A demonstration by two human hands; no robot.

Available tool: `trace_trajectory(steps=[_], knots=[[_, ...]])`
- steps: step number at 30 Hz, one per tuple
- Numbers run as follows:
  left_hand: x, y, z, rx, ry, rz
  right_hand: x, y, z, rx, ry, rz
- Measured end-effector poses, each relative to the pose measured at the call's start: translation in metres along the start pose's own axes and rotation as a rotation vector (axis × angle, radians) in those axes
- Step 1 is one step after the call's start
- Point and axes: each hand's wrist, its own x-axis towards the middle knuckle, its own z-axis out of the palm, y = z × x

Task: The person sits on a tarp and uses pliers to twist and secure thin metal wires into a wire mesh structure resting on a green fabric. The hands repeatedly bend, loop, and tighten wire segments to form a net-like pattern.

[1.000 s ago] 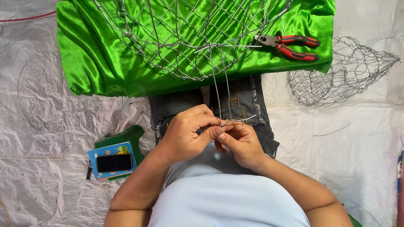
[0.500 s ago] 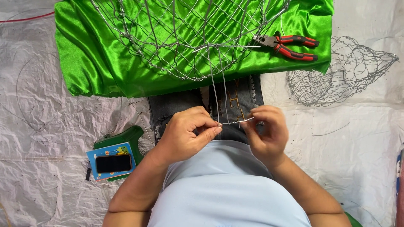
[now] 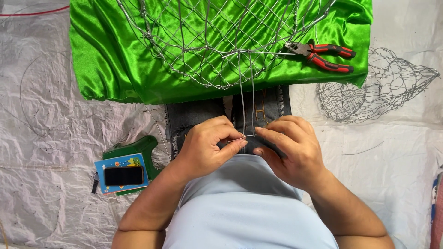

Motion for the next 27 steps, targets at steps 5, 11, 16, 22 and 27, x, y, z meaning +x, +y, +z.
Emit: trace_trajectory(steps=[5,11,16,22,27], knots=[[-0.005,-0.006,0.004,-0.051,0.006,-0.024,0.017,-0.006,-0.012,0.092,-0.124,0.095],[-0.018,-0.012,0.012,-0.257,-0.002,-0.172,0.049,-0.007,-0.026,0.294,-0.409,0.295],[-0.020,-0.008,0.016,-0.468,-0.010,-0.299,0.067,0.003,-0.024,0.393,-0.546,0.388],[-0.023,-0.025,0.015,-0.526,-0.062,-0.381,0.080,0.010,-0.021,0.451,-0.716,0.393],[-0.024,-0.029,0.018,-0.602,-0.090,-0.420,0.085,0.013,-0.020,0.463,-0.762,0.345]])
